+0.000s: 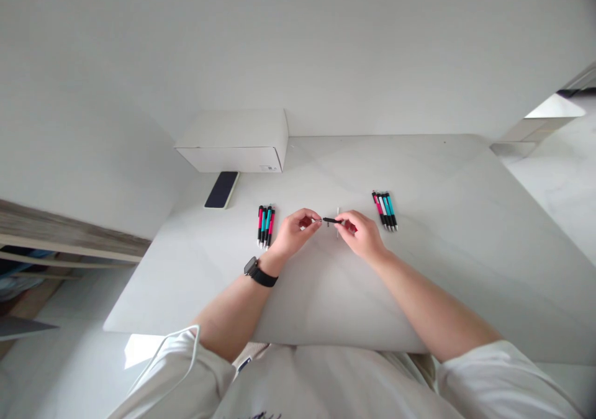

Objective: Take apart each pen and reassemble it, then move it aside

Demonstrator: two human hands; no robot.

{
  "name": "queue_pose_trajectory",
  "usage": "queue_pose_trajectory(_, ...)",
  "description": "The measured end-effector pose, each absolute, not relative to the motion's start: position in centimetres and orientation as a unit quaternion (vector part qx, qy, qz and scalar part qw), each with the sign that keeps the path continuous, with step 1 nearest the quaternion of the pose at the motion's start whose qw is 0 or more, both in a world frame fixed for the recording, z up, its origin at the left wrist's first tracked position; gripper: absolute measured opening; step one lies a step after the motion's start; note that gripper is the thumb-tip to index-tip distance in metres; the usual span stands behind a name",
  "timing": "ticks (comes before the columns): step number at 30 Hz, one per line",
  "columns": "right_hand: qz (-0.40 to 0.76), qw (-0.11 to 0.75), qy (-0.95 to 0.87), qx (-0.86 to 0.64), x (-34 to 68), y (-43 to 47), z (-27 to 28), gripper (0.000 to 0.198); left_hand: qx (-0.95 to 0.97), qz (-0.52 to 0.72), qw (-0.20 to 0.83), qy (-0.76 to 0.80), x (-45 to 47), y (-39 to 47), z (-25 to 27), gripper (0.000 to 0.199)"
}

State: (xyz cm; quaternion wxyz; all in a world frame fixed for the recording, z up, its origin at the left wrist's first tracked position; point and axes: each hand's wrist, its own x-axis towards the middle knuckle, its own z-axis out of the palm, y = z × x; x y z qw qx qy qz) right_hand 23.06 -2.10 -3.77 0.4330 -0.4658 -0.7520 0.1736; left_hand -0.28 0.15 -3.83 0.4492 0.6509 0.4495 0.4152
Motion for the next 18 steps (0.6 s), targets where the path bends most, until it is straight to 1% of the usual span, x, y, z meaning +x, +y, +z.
queue_pose_trajectory(8,0.174,0.429,-0.765,-0.448,23.13,-2.12,-3.99,0.013,0.652,0.406,0.462,0.444,-0.37,0.18,-4.02,0.026)
queue_pose_trajectory(18,0.165,0.443,-0.768,-0.433,23.09,-2.23,-3.77,0.014,0.633,0.401,0.496,0.438,-0.29,0.32,-4.38,0.03)
